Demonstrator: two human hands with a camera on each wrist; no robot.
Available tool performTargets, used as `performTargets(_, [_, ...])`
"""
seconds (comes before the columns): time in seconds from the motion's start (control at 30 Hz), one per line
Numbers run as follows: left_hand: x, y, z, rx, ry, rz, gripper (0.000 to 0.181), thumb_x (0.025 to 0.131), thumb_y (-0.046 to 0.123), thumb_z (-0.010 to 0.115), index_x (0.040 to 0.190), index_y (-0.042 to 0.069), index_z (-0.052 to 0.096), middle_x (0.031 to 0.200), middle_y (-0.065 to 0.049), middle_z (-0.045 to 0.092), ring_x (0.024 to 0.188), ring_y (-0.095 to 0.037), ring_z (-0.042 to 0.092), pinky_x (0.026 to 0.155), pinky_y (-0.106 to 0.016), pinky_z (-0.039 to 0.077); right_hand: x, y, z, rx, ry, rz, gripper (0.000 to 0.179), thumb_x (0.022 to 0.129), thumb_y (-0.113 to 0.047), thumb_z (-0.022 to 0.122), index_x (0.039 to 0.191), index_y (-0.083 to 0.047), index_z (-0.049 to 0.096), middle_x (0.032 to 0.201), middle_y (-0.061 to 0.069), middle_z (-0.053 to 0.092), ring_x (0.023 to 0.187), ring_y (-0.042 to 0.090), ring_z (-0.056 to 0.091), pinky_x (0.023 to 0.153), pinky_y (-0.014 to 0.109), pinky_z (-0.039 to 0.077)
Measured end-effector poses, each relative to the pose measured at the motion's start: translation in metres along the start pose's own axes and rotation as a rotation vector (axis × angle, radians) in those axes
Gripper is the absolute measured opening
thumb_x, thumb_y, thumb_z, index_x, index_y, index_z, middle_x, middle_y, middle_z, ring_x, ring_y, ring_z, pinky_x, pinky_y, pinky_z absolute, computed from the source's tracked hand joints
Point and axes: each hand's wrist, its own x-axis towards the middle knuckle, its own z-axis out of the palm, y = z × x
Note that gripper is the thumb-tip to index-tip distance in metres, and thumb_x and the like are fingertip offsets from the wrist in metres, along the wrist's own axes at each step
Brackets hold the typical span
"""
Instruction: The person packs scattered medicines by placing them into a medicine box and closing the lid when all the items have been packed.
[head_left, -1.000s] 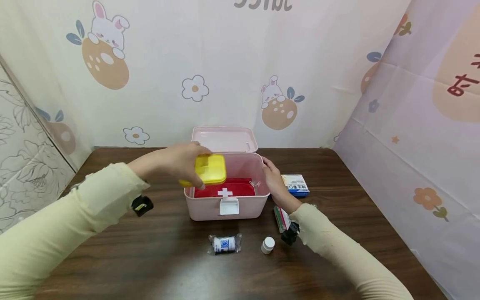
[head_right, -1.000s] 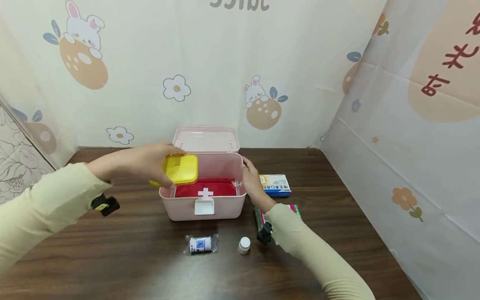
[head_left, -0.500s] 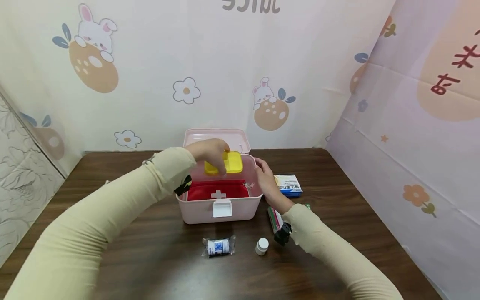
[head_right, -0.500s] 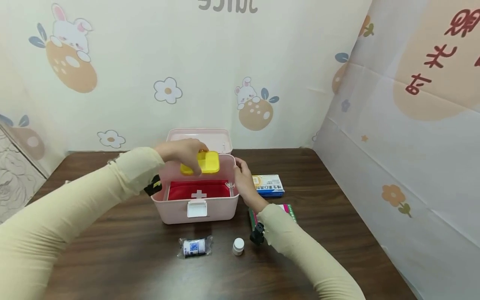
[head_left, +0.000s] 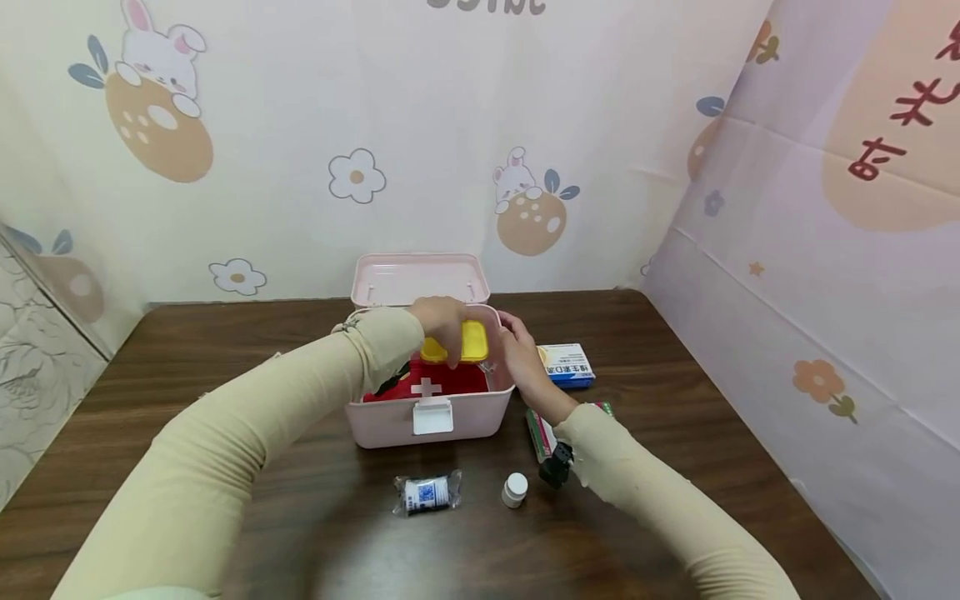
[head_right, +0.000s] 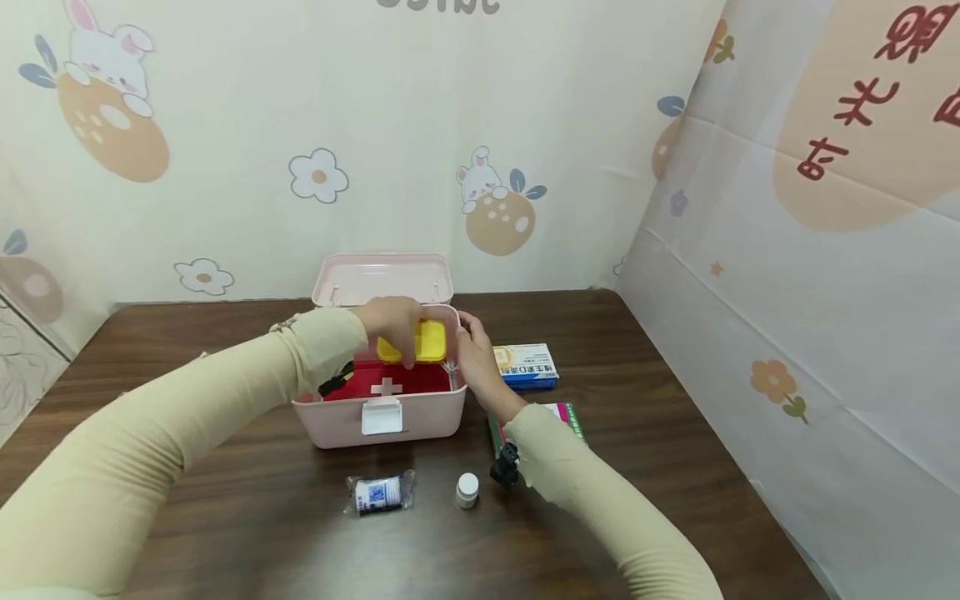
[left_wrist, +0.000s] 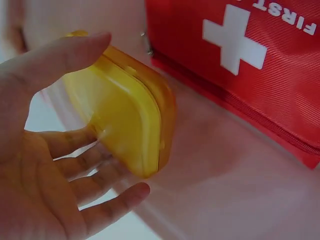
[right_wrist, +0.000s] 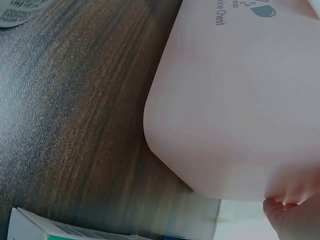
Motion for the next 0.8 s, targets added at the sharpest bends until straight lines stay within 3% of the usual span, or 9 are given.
performTargets(0.13, [0.01, -0.001, 0.014, 0.029, 0.007, 0.062, 0.071, 0.068, 0.012, 0.09, 0.126, 0.037, 0.059, 0.121, -0.007, 0.057, 0.106, -0.03, 0.051, 0.087, -0.042, 0.051, -0.001, -0.001, 0.001, -0.009, 0.003, 0.005, 0.047, 0.107, -0.019, 0.035, 0.151, -0.004, 0.036, 0.149, 0.02, 0.044, 0.132, 0.036, 0.045, 0.113, 0.05, 0.035])
performTargets(0.37, [0.018, 0.004, 0.032, 0.221, 0.033, 0.015, 0.043, 0.071, 0.025, 0.087, 0.106, 0.012, 0.067, 0.098, -0.004, 0.063, 0.092, -0.024, 0.058, 0.081, -0.036, 0.05, 0.0, -0.002, 0.002, -0.014, 0.014, -0.01, 0.046, 0.107, -0.015, 0.034, 0.151, 0.0, 0.037, 0.151, 0.021, 0.042, 0.134, 0.036, 0.043, 0.114, 0.049, 0.032])
performTargets(0.63, [0.038, -0.001, 0.056, 0.223, 0.041, 0.016, 0.036, 0.071, 0.022, 0.085, 0.102, 0.011, 0.069, 0.094, -0.004, 0.064, 0.088, -0.024, 0.058, 0.074, -0.035, 0.053, 0.001, 0.001, 0.005, -0.042, 0.033, -0.006, 0.045, 0.107, -0.015, 0.035, 0.15, -0.002, 0.039, 0.149, 0.019, 0.045, 0.132, 0.035, 0.046, 0.113, 0.049, 0.034])
performTargets(0.8, [0.045, -0.001, 0.063, 0.232, 0.064, 0.051, 0.036, 0.074, 0.018, 0.082, 0.105, 0.006, 0.069, 0.101, -0.01, 0.065, 0.098, -0.03, 0.056, 0.082, -0.039, 0.053, 0.001, -0.001, 0.003, -0.044, 0.03, -0.01, 0.045, 0.107, -0.016, 0.033, 0.15, -0.002, 0.038, 0.149, 0.019, 0.044, 0.132, 0.035, 0.045, 0.112, 0.05, 0.035])
